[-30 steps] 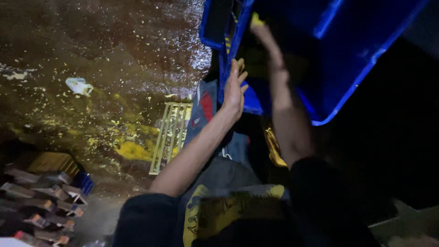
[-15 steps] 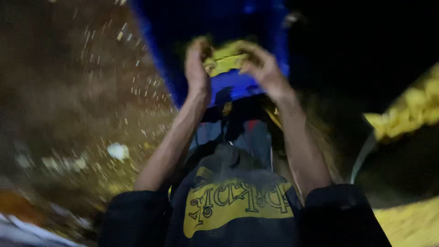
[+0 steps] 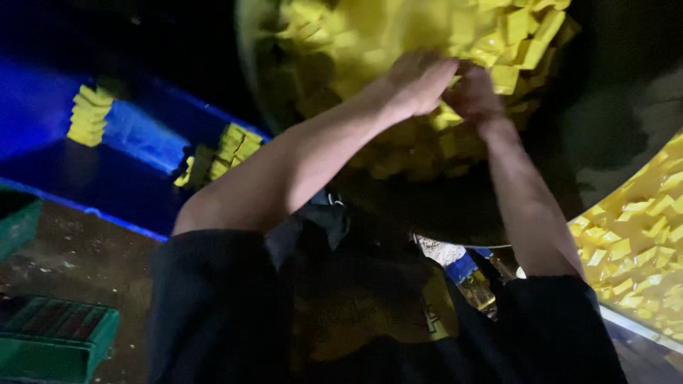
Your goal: The person washes yellow rectangular blocks in a large water-filled basin, rubbing and turning them by hand in the water, then places the washed blocks one at a time into a blue plastic crate. They briefly stir blocks in a metal tray of water before returning to the basin.
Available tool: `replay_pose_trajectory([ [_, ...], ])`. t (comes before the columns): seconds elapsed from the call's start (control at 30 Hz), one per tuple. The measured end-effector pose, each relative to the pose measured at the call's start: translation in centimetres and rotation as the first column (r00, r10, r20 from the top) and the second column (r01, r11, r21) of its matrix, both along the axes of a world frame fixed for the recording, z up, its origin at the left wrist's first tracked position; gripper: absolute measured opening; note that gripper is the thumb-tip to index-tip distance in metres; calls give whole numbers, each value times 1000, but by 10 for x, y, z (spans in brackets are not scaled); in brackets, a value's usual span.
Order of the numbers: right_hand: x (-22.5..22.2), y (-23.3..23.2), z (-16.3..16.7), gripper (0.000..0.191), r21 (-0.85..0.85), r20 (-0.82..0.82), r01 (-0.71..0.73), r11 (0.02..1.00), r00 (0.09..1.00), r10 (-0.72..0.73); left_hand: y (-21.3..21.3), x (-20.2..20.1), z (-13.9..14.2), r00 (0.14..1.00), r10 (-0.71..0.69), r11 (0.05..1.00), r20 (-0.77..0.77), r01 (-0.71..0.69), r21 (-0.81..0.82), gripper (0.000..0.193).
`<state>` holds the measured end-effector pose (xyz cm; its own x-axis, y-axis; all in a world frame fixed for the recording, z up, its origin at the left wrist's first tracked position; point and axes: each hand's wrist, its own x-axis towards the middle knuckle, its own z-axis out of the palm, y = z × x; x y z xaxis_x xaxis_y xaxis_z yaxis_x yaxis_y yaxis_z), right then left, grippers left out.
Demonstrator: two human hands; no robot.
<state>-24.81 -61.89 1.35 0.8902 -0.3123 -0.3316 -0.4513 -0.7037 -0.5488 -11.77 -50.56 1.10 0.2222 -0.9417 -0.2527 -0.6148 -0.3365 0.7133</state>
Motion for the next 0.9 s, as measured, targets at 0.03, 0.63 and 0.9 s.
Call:
replay_pose_trajectory([
  [0.03,-6,-9,-29,56,-57,113,-79,995,990,85,1,-21,-29,997,-56,994,43,52,94,23],
  [0.63,69,-98,-33,63,299,-213,-52,953,970,120,-19,64,-110,972,110,989,-207,-87,119,26],
  [0.9,185,-98,-92,49,-128,-292,-196,972,944,152,-55,61,-118,754,407,869,-516,-493,-35,28],
])
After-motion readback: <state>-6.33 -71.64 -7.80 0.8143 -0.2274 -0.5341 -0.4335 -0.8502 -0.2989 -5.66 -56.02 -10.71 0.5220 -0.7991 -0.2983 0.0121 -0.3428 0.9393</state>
